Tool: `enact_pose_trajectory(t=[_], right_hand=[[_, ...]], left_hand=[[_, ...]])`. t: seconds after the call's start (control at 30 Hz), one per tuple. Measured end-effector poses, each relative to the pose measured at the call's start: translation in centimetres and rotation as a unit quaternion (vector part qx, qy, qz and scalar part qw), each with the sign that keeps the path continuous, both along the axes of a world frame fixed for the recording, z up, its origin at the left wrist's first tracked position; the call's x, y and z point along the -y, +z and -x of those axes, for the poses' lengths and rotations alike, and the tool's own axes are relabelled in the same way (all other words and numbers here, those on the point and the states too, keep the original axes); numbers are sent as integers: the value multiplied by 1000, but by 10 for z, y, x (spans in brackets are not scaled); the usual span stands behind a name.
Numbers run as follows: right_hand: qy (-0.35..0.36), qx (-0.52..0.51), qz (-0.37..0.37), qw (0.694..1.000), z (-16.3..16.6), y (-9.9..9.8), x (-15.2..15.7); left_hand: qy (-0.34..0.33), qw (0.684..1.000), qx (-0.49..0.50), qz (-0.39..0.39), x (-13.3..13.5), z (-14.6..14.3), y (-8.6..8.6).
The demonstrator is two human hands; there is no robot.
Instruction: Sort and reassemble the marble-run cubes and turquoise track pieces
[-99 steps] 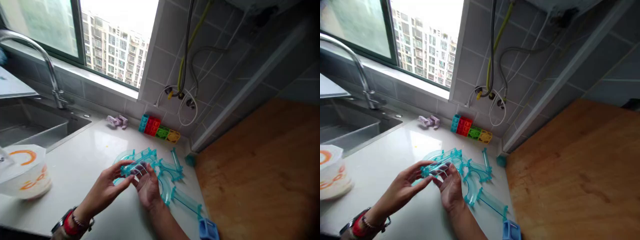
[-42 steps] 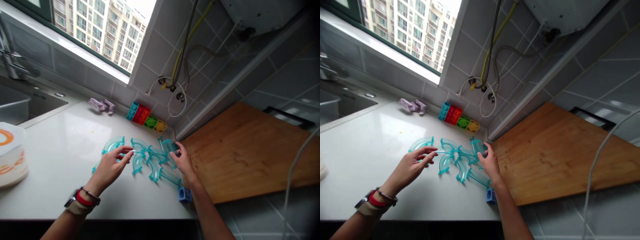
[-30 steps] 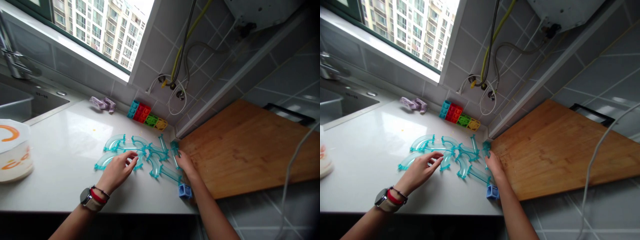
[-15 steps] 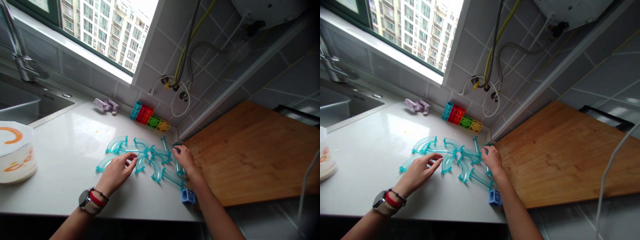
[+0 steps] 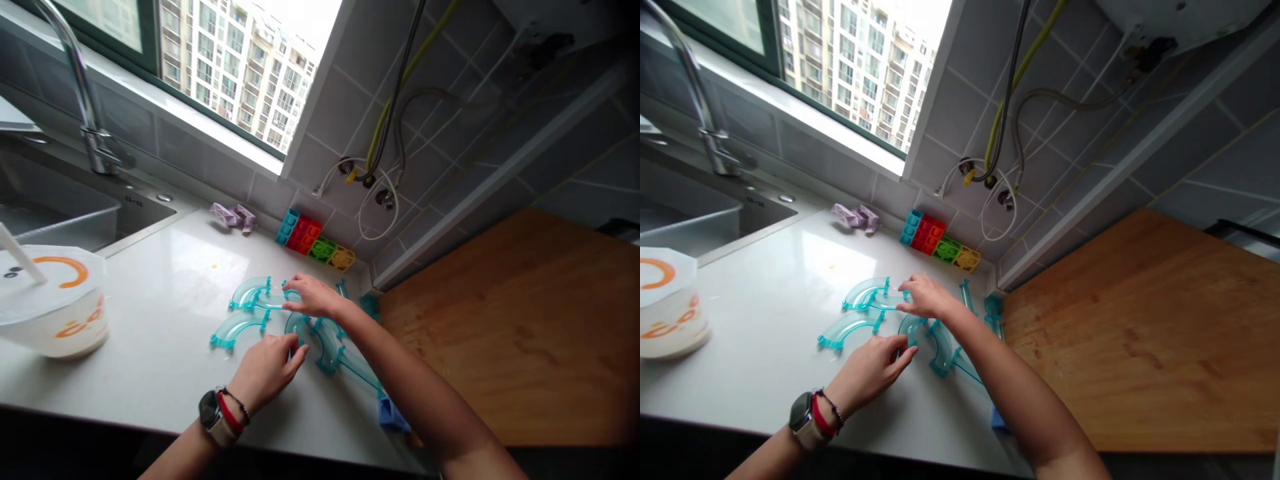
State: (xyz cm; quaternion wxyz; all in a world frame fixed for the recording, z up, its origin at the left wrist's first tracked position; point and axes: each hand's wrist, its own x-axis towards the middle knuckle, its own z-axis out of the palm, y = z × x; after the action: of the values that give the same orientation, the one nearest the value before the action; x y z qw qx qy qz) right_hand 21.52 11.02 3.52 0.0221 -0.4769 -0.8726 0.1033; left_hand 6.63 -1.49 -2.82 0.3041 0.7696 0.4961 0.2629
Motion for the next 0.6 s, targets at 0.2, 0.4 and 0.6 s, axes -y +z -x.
enact_pose_trajectory(t=[0.2,0.4,0.6], right_hand=[[40,13,-18,999,19,-4,-6],[-11,54,-29,998,-6,0,-37],[-100,117,2,988,-55,-8,-49]], left_hand=[[-13,999,-33,-23,5,8,2],[2,997,-50,-59,-12,45,16],[98,989,-59,-95,-32,94,14]])
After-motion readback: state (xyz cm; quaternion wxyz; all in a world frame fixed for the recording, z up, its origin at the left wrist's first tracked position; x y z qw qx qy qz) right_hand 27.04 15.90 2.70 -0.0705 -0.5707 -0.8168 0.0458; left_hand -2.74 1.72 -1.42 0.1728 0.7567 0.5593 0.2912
